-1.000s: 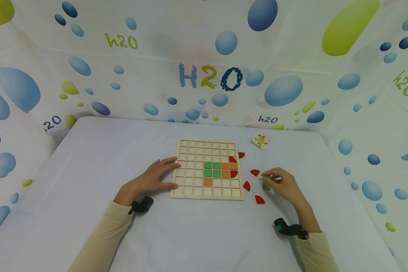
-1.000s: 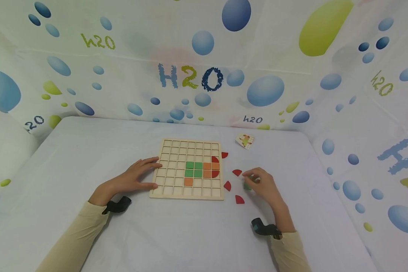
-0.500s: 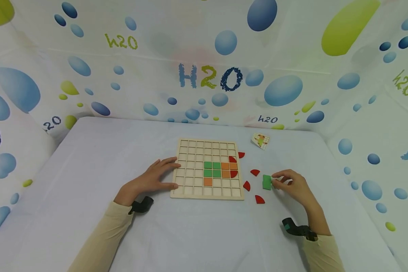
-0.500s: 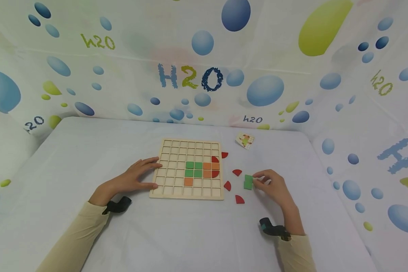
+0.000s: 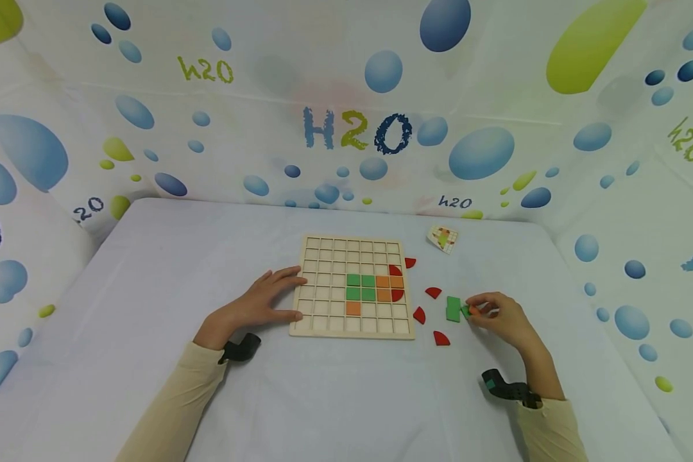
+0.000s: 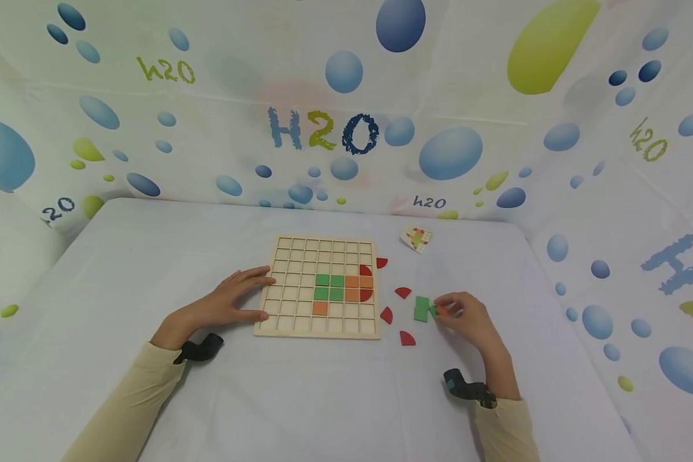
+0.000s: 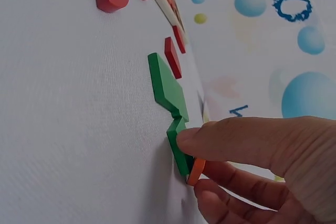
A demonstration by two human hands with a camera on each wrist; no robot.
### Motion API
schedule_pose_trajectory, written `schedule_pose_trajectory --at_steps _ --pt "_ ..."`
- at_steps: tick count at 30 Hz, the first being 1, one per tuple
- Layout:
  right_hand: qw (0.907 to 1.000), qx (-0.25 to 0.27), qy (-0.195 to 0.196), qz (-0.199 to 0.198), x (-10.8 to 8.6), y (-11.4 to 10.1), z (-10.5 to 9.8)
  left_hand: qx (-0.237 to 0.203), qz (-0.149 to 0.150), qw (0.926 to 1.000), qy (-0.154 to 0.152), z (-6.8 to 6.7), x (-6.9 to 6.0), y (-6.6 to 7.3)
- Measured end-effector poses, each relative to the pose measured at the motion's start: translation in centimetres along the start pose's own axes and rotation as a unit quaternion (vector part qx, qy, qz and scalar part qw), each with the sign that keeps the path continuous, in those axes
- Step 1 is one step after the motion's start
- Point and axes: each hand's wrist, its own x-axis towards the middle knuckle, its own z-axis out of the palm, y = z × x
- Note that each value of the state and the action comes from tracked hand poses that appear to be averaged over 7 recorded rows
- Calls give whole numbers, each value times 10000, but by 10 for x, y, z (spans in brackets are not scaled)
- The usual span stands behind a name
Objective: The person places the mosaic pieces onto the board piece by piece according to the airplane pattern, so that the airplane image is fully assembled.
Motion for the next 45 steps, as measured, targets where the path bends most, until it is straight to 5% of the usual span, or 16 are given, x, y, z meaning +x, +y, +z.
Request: schedule_pose_trajectory --at_steps 32,45 --pt "9993 97 193 296 -1 -5 2 26 97 9999 76 1 0 -1" --pt "9990 55 357 -276 2 -11 10 -12 70 10000 47 1 0 0"
